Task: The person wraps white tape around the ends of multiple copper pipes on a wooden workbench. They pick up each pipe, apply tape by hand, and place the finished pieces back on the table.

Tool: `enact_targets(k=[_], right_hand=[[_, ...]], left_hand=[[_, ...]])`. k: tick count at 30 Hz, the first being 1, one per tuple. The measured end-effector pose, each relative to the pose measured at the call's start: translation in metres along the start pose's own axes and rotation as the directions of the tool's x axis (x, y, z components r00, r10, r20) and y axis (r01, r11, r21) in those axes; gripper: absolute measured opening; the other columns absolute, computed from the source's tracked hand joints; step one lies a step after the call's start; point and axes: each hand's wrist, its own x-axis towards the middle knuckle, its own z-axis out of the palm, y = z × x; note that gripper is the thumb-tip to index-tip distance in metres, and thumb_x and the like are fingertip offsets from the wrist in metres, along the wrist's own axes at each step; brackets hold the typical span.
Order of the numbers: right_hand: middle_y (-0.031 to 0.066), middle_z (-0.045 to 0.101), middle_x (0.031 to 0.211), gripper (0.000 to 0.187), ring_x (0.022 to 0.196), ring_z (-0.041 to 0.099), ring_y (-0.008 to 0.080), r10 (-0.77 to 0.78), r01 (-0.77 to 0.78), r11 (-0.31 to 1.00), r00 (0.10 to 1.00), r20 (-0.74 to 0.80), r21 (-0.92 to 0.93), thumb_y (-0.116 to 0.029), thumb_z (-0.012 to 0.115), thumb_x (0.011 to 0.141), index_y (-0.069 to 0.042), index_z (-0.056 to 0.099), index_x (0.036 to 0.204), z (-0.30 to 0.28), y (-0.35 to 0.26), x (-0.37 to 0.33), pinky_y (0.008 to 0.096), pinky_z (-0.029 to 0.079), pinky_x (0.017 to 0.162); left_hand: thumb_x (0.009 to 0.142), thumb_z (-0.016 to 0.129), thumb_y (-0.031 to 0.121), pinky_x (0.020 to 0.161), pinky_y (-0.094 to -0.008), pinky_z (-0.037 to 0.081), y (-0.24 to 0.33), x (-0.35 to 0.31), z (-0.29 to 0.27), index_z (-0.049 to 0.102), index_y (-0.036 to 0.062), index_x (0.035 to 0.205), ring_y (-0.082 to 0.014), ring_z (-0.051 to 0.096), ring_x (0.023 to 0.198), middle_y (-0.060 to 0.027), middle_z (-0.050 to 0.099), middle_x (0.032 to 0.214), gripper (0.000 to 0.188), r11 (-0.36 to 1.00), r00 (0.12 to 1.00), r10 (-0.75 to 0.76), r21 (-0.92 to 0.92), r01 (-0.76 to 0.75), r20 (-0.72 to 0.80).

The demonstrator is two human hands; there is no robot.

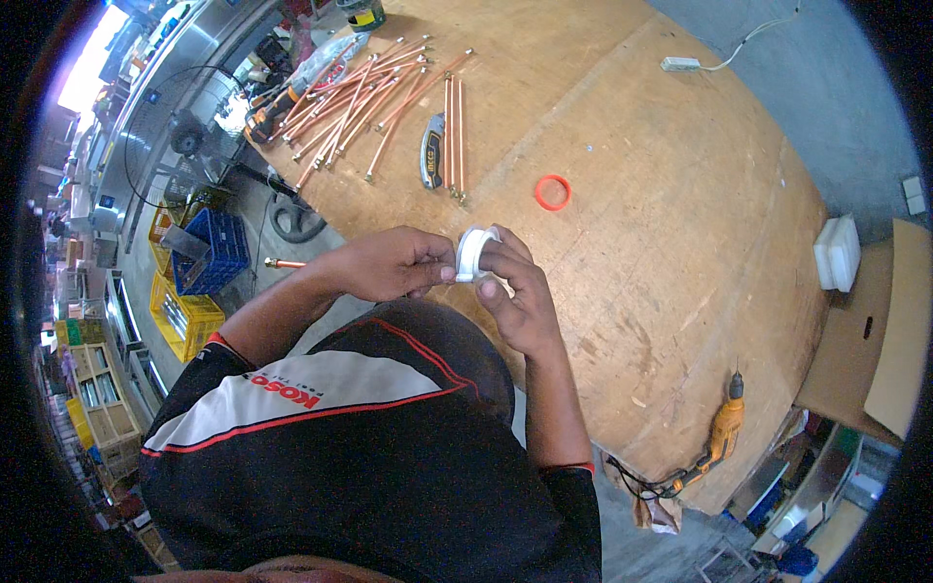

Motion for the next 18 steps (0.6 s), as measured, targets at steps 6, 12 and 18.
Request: enact_targets(k=[6,12,18], right_hand=[[0.0183,0.067,0.12,0.06,0.13,0.05,0.0344,0.05,-0.053,0.981,0.999,0.021,0.184,-0.056,0.058,0.09,0.0,0.07,0.107,0.006,-0.006,0.001,0.0473,0.029,0.114],[0.0172,0.066,0.123,0.041,0.131,0.049,0.0314,0.122,-0.124,0.981,0.992,0.026,0.146,-0.038,0.073,0.087,-0.002,0.072,0.104,0.018,-0.002,-0.003,0.0437,0.034,0.111],[0.0164,0.067,0.12,0.035,0.132,0.048,0.0303,0.23,-0.228,0.973,0.971,-0.062,0.045,-0.035,0.074,0.086,-0.004,0.074,0.102,0.027,0.009,-0.005,0.0415,0.038,0.108]], left_hand=[[0.099,0.056,0.023,0.06,-0.0357,0.045,-0.003,0.004,-0.002,0.061,0.0004,0.103,-0.0177,0.056,0.063,-0.0079,0.057,0.068,0.023,0.994,0.998,-0.031,0.11,0.024,0.06],[0.099,0.052,0.014,0.062,-0.0313,0.045,-0.025,0.014,0.006,0.06,0.0026,0.115,-0.0139,0.055,0.065,-0.0054,0.058,0.074,0.021,0.982,0.983,0.125,0.158,-0.103,-0.137],[0.098,0.055,0.013,0.063,-0.0301,0.046,-0.039,0.016,0.01,0.054,0.0081,0.135,-0.0121,0.054,0.068,-0.0046,0.059,0.078,0.038,0.992,0.985,-0.008,-0.122,-0.013,-0.171]])
